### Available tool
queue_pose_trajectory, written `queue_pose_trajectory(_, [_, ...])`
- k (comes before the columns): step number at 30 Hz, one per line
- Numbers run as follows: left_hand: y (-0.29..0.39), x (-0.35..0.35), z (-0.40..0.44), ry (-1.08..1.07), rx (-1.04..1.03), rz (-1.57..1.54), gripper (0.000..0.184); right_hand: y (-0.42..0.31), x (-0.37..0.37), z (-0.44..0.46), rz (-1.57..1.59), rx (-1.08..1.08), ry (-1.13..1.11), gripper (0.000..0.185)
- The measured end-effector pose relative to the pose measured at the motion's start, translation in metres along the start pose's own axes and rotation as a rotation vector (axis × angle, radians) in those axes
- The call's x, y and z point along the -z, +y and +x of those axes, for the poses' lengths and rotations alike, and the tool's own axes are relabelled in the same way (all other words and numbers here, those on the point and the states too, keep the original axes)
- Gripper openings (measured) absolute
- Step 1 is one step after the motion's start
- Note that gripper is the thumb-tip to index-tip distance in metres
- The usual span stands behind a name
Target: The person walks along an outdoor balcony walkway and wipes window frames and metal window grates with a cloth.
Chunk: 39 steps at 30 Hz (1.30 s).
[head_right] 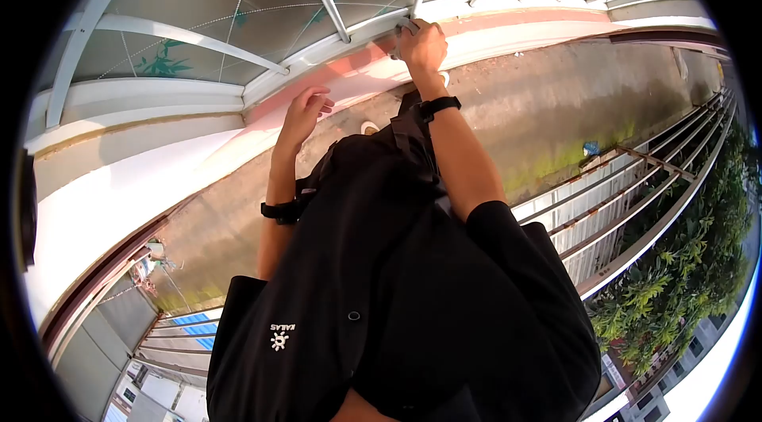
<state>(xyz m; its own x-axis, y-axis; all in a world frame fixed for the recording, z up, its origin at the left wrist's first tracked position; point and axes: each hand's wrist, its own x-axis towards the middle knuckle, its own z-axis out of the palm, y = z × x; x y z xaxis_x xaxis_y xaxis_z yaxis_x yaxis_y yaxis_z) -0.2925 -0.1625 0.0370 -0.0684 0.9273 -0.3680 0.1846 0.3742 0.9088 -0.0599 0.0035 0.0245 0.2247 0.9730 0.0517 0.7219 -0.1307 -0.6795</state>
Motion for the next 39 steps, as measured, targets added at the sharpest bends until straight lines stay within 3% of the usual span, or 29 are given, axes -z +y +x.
queue_pose_trajectory(1, [-0.004,0.004,-0.004,-0.006,0.002,-0.005,0.028,-0.007,0.003,-0.004,0.002,0.014,-0.013,0.027])
queue_pose_trajectory(3, [-0.013,0.011,-0.009,0.024,0.002,-0.033,0.028,-0.018,0.012,-0.024,-0.027,0.287,-0.291,0.025])
queue_pose_trajectory(5, [-0.016,0.016,-0.011,0.046,-0.002,-0.062,0.028,-0.03,-0.002,-0.049,0.049,0.407,-0.24,0.023])
queue_pose_trajectory(8, [-0.014,0.024,-0.016,0.075,0.033,-0.051,0.028,-0.05,-0.034,-0.068,0.149,0.33,-0.206,0.024])
queue_pose_trajectory(10, [-0.014,0.026,-0.019,0.085,0.057,-0.064,0.027,-0.061,-0.053,-0.072,0.302,-0.148,-0.201,0.031])
queue_pose_trajectory(11, [-0.016,0.028,-0.021,0.087,0.064,-0.059,0.027,-0.065,-0.061,-0.074,0.305,-0.153,-0.208,0.031])
queue_pose_trajectory(13, [-0.017,0.028,-0.021,0.098,0.04,-0.086,0.027,-0.071,-0.07,-0.072,0.598,-0.455,-0.224,0.033])
queue_pose_trajectory(14, [-0.017,0.028,-0.019,0.1,0.038,-0.088,0.027,-0.073,-0.07,-0.069,0.597,-0.451,-0.224,0.033])
queue_pose_trajectory(16, [-0.018,0.027,-0.021,0.109,0.064,-0.071,0.027,-0.078,-0.068,-0.064,0.75,-0.655,-0.246,0.033])
queue_pose_trajectory(19, [-0.015,0.027,-0.014,0.093,-0.004,-0.11,0.029,-0.092,-0.067,-0.066,0.711,-0.754,-0.185,0.03])
queue_pose_trajectory(23, [0.0,0.021,-0.002,0.179,-0.023,-0.115,0.037,-0.098,-0.075,-0.073,0.648,-0.763,-0.184,0.03])
queue_pose_trajectory(25, [0.004,0.018,0.005,0.212,-0.01,-0.108,0.046,-0.088,-0.097,-0.079,0.763,-0.618,-0.43,0.028])
queue_pose_trajectory(27, [-0.004,0.02,0.009,0.234,-0.021,-0.07,0.048,-0.121,-0.096,-0.101,0.637,-0.599,-0.374,0.028])
queue_pose_trajectory(29, [-0.005,0.025,0.003,0.41,-0.082,0.195,0.049,-0.134,-0.102,-0.114,0.593,-0.585,-0.344,0.029])
queue_pose_trajectory(33, [-0.022,0.037,-0.006,0.315,0.023,0.009,0.045,-0.137,-0.096,-0.114,0.464,-0.477,-0.366,0.03])
queue_pose_trajectory(35, [-0.026,0.038,-0.01,0.315,-0.015,0.026,0.041,-0.118,-0.106,-0.098,0.451,-0.388,-0.57,0.031])
queue_pose_trajectory(37, [-0.036,0.04,-0.011,0.179,0.128,-0.048,0.038,-0.08,-0.12,-0.087,0.46,-0.133,-1.115,0.036])
queue_pose_trajectory(39, [-0.031,0.041,-0.021,0.075,0.131,-0.012,0.036,-0.083,-0.089,-0.096,0.3,0.007,-1.029,0.034])
